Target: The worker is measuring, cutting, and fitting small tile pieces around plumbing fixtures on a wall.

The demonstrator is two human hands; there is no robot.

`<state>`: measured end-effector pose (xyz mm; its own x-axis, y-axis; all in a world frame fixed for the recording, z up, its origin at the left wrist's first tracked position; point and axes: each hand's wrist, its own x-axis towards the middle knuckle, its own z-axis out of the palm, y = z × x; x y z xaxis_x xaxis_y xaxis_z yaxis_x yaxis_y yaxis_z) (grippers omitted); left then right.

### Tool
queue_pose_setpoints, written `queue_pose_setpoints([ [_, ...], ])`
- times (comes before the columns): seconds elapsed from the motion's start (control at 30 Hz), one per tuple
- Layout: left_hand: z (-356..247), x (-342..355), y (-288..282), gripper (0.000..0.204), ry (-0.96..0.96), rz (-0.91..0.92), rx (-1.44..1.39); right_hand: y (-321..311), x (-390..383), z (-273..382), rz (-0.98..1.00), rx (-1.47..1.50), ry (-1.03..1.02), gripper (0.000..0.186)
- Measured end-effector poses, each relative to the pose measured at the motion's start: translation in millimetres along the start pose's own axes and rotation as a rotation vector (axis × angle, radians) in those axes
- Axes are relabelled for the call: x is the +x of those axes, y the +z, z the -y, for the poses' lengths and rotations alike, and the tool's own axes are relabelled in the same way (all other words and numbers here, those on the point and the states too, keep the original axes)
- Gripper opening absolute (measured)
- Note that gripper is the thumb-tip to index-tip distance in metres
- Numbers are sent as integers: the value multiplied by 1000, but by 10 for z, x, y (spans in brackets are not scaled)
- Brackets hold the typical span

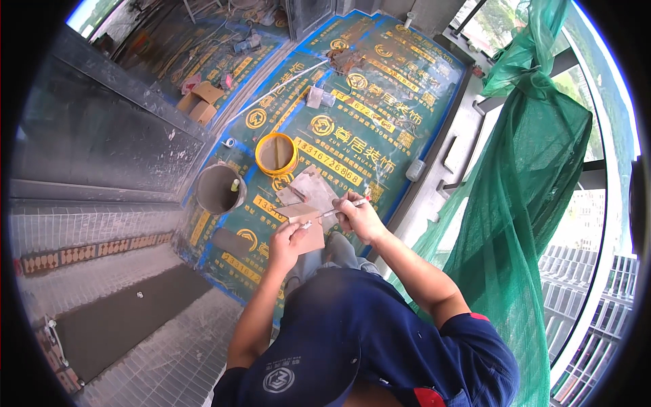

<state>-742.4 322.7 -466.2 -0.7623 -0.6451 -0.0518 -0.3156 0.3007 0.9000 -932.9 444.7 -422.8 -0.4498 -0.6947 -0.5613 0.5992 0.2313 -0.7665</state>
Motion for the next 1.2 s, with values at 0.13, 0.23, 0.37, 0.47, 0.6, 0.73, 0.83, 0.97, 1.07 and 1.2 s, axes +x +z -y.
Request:
queue_pose_setpoints([
  [0.13,15,74,-68,18,70,-3,24,97,43,-77,5,10,25,22],
  [0.23,8,139,-178,19,138,40,30,232,65,-98,-6,-74,40,23],
  [0.37,55,199,-227,18,214,11,61,377,134,-164,10,-84,81,25],
  [0.47,52,246,-216,13,262,-44,263,523,219,-320,-55,21,140,21],
  [0.6,320,225,-153,17,227,-46,408,608,408,-478,-145,301,358,17],
  [0.73,474,432,-160,28,98,52,247,246,870,-706,-172,407,525,17],
  [0.83,677,580,-227,26,77,-140,238,-88,1181,-673,-198,376,536,18],
  [0.97,889,777,-431,23,-177,-334,152,-658,1592,-897,55,206,690,36],
  [1.07,716,1015,-364,41,-497,-477,-287,-1011,1907,-742,174,-281,836,65],
  [1.2,94,1617,81,68,-447,-553,-538,-1441,2277,-55,529,-645,248,93],
])
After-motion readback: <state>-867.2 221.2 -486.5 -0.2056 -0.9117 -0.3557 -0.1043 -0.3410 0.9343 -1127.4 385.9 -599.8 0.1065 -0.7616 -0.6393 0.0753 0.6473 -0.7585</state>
